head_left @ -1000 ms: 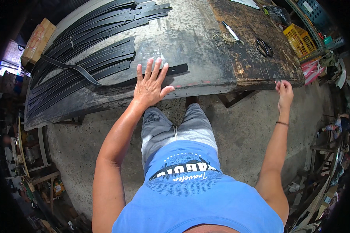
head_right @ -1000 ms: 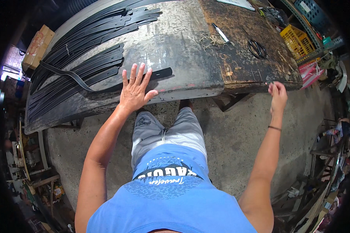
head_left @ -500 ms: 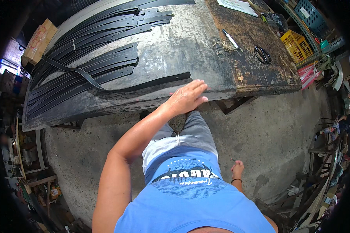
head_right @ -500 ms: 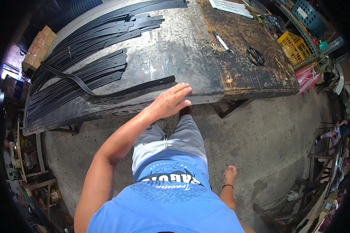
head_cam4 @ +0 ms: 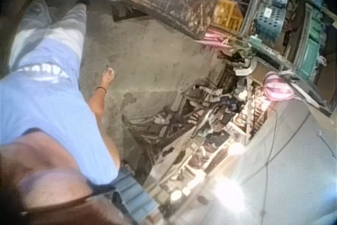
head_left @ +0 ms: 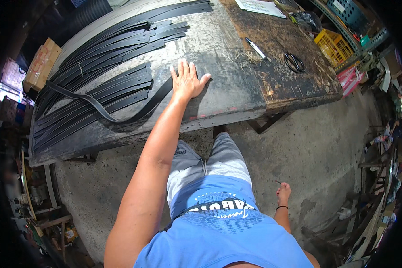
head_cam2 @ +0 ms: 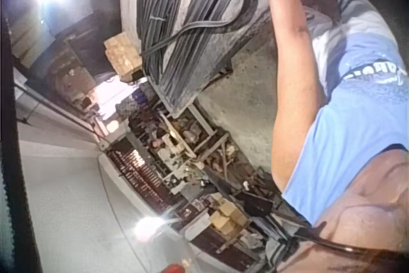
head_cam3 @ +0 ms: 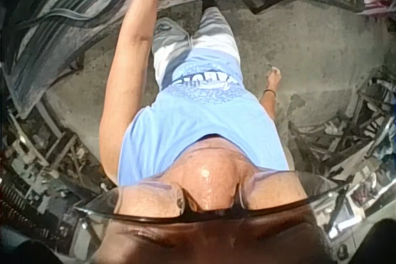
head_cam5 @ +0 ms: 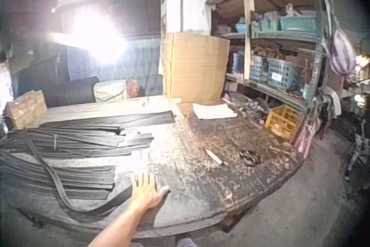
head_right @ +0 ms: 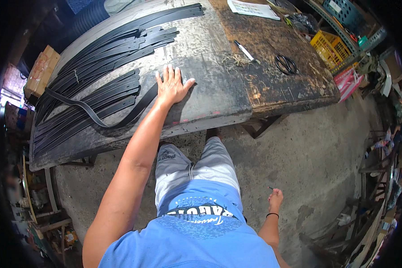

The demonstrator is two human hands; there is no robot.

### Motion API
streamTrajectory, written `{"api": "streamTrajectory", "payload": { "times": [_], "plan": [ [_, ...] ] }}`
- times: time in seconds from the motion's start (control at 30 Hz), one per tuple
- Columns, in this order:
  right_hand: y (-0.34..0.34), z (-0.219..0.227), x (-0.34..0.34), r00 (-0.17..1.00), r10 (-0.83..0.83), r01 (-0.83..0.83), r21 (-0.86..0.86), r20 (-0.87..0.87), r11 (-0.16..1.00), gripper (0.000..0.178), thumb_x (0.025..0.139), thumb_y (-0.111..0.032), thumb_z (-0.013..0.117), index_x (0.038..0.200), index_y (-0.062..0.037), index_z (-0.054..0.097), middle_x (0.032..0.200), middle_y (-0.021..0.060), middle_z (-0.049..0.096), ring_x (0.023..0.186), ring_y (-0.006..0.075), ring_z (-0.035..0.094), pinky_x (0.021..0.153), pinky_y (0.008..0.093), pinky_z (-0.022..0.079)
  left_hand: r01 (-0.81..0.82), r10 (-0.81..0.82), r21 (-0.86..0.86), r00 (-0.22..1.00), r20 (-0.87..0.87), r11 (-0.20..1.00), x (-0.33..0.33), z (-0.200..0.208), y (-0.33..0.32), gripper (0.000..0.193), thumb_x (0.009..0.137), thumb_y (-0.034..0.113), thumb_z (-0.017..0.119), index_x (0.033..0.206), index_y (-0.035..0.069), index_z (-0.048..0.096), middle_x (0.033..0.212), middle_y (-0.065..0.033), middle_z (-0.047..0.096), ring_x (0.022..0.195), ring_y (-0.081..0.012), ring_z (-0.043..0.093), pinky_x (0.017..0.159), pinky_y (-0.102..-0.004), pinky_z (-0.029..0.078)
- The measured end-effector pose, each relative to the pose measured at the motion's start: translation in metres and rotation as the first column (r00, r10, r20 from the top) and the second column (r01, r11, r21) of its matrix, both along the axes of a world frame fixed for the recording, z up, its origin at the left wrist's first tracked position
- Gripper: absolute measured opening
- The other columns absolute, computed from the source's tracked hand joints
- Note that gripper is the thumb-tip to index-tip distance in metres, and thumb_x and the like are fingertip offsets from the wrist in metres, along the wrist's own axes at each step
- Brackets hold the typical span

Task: Cutting and checking dimensions of long black leather straps with holes at a workshop workbench.

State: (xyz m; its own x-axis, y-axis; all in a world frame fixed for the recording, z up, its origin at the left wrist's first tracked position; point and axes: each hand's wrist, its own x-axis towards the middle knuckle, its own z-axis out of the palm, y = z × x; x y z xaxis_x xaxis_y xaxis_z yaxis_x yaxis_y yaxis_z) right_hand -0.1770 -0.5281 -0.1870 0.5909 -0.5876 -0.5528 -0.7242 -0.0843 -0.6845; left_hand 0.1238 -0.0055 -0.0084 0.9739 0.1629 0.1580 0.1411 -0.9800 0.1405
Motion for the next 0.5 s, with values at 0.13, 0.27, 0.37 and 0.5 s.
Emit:
{"api": "streamTrajectory", "payload": {
  "times": [0.13, 0.27, 0.37, 0.5],
  "plan": [
    [-0.007, -0.012, -0.009, 1.0, -0.021, 0.02, 0.061, 0.021, 0.998, 0.01, 0.097, -0.012, 0.047, 0.096, -0.0083, 0.056, 0.067, 0.0005, 0.049, 0.051, 0.0096, 0.046, 0.046, 0.0257, 0.041, 0.156, -0.157, -0.029, 0.987, -0.033, 0.987, -0.002, 0.0, -0.021, 0.086, 0.093, 0.065, 0.032, 0.148, 0.0, 0.026, 0.154, -0.024, 0.021, 0.146, -0.0359, 0.011, 0.116, -0.0529, 0.003],
    [-0.011, -0.013, -0.029, 0.996, -0.092, 0.092, 0.025, -0.022, 0.995, 0.01, 0.096, -0.011, 0.048, 0.095, -0.0073, 0.057, 0.065, 0.0008, 0.049, 0.05, 0.0111, 0.046, 0.044, 0.0276, 0.04, 0.568, -0.57, -0.061, 0.822, -0.004, 0.82, -0.046, 0.013, -0.093, 0.079, 0.092, 0.06, 0.044, 0.146, 0.003, 0.031, 0.153, -0.0222, 0.026, 0.144, -0.0361, 0.018, 0.116, -0.048, 0.014],
    [-0.015, -0.016, -0.05, 0.984, -0.171, 0.17, 0.021, 0.053, 0.985, 0.009, 0.095, -0.012, 0.051, 0.092, -0.0072, 0.058, 0.063, 0.0006, 0.048, 0.051, 0.012, 0.046, 0.044, 0.0272, 0.039, 0.907, -0.92, -0.295, 0.357, 0.163, 0.3, -0.102, 0.008, -0.158, 0.06, 0.091, 0.05, 0.054, 0.132, 0.006, 0.053, 0.145, -0.0178, 0.042, 0.139, -0.0355, 0.031, 0.114, -0.0494, 0.022],
    [-0.019, -0.051, -0.037, 0.998, 0.011, 0.007, -0.269, 0.064, 0.963, 0.016, 0.094, -0.016, 0.057, 0.083, -0.0051, 0.06, 0.062, -0.0004, 0.049, 0.055, 0.0137, 0.049, 0.049, 0.0313, 0.042, 0.902, -0.896, -0.343, 0.36, 0.259, 0.264, -0.113, 0.046, -0.146, 0.027, 0.081, 0.022, 0.068, 0.104, 0.008, 0.07, 0.132, -0.0152, 0.055, 0.131, -0.0351, 0.042, 0.109, -0.0505, 0.028]
  ]
}}
